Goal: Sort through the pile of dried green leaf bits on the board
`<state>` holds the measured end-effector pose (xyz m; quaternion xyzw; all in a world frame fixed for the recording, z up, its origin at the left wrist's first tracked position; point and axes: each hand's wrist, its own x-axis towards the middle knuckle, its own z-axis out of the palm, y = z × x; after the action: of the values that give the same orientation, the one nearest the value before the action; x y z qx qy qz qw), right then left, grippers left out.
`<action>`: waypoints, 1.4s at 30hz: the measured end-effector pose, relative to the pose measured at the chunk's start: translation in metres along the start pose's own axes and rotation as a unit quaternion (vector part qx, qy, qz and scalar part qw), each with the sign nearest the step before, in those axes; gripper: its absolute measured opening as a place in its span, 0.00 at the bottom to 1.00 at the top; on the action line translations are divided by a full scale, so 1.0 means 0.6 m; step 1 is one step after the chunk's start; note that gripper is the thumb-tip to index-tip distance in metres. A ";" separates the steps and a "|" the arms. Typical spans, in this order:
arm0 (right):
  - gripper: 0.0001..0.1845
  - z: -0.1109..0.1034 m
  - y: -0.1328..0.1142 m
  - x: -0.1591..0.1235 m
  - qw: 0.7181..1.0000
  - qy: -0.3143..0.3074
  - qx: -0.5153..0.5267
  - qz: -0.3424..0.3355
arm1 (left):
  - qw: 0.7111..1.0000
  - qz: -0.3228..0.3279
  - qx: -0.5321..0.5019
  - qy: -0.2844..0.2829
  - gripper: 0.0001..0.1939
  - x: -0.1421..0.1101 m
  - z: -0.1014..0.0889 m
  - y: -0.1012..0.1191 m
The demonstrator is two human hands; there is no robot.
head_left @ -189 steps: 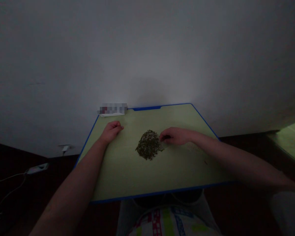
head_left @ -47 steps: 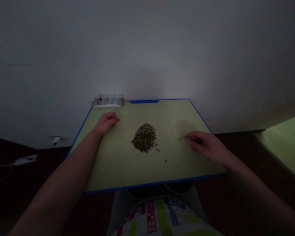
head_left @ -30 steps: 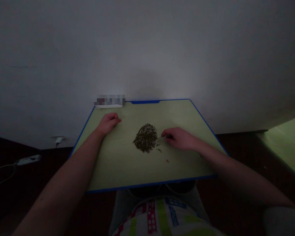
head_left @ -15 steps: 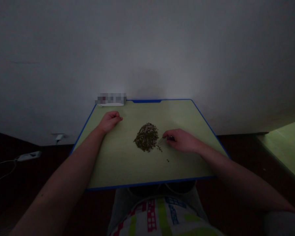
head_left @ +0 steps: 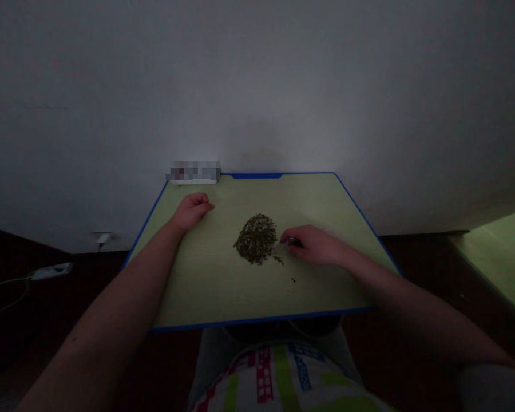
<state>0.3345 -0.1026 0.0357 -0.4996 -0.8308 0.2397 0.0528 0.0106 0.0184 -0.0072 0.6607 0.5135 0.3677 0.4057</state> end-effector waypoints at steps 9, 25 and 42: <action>0.15 0.011 -0.025 -0.021 1.000 -0.004 -0.024 0.016 | 1.000 0.005 0.007 0.011 0.14 -0.001 0.001 0.000; 0.12 0.057 -0.074 -0.066 0.996 0.010 -0.040 0.083 | 1.000 0.005 0.011 0.013 0.13 -0.001 0.002 0.002; 0.22 0.053 -0.043 -0.110 0.992 0.036 0.022 0.122 | 1.000 0.006 -0.001 0.006 0.13 0.002 0.003 -0.001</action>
<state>0.3359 -0.1801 0.0293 -0.6041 -0.7557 0.2447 0.0641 0.0123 0.0193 -0.0082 0.6610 0.5116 0.3750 0.4009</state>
